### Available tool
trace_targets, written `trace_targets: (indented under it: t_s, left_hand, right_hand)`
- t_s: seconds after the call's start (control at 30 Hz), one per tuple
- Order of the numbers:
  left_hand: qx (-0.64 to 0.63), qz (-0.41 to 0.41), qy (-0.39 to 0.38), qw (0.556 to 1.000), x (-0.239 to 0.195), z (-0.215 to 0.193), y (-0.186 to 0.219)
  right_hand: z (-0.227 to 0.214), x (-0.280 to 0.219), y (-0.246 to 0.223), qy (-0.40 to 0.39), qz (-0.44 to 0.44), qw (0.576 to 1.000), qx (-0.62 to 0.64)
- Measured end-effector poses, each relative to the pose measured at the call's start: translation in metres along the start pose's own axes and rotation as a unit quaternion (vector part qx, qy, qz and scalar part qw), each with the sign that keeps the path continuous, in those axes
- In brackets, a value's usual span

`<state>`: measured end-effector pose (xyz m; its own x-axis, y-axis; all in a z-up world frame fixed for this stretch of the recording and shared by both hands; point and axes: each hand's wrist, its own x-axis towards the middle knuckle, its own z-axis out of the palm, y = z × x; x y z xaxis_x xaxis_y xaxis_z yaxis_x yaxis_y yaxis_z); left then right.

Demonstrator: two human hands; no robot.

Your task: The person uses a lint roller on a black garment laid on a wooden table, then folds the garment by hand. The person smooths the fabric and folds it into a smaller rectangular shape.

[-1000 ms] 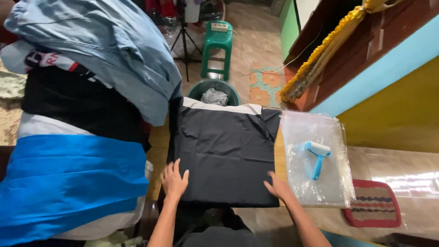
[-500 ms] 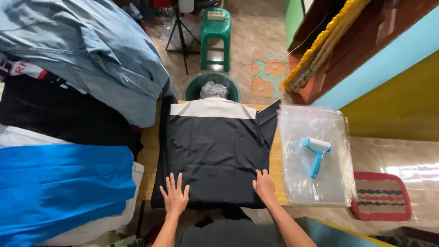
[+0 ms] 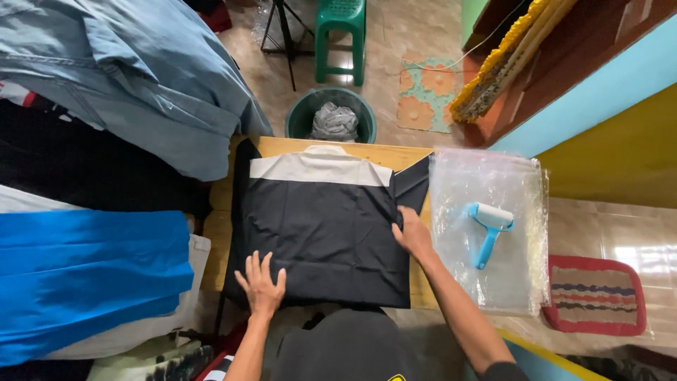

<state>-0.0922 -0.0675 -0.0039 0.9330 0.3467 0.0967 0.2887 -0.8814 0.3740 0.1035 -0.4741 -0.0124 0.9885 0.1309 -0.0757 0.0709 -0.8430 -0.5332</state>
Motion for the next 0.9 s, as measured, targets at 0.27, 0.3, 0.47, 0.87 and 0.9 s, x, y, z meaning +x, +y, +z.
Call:
trace_targets:
  t_s: [0.27, 0.3, 0.47, 0.87, 0.9]
  left_hand:
    - [-0.056, 0.064, -0.078, 0.993, 0.025, 0.029, 0.099]
    - [-0.057, 0.06, -0.076, 0.994, 0.02, 0.027, 0.107]
    - [-0.063, 0.037, -0.132, 0.989, -0.003, 0.035, 0.125]
    - [-0.06, 0.104, -0.199, 0.973, 0.076, 0.018, 0.175]
    - [-0.061, 0.108, -0.202, 0.972, 0.091, 0.023, 0.178]
  right_hand:
    - [-0.031, 0.11, -0.029, -0.14, -0.033, 0.986, -0.084]
    - [-0.018, 0.125, -0.017, -0.142, -0.037, 0.985, -0.086]
    - [0.024, 0.173, 0.023, -0.14, -0.085, 0.963, -0.215]
    - [0.018, 0.203, -0.029, -0.134, -0.128, 0.978, -0.092]
    - [0.021, 0.204, -0.031, -0.133, -0.122, 0.979, -0.092]
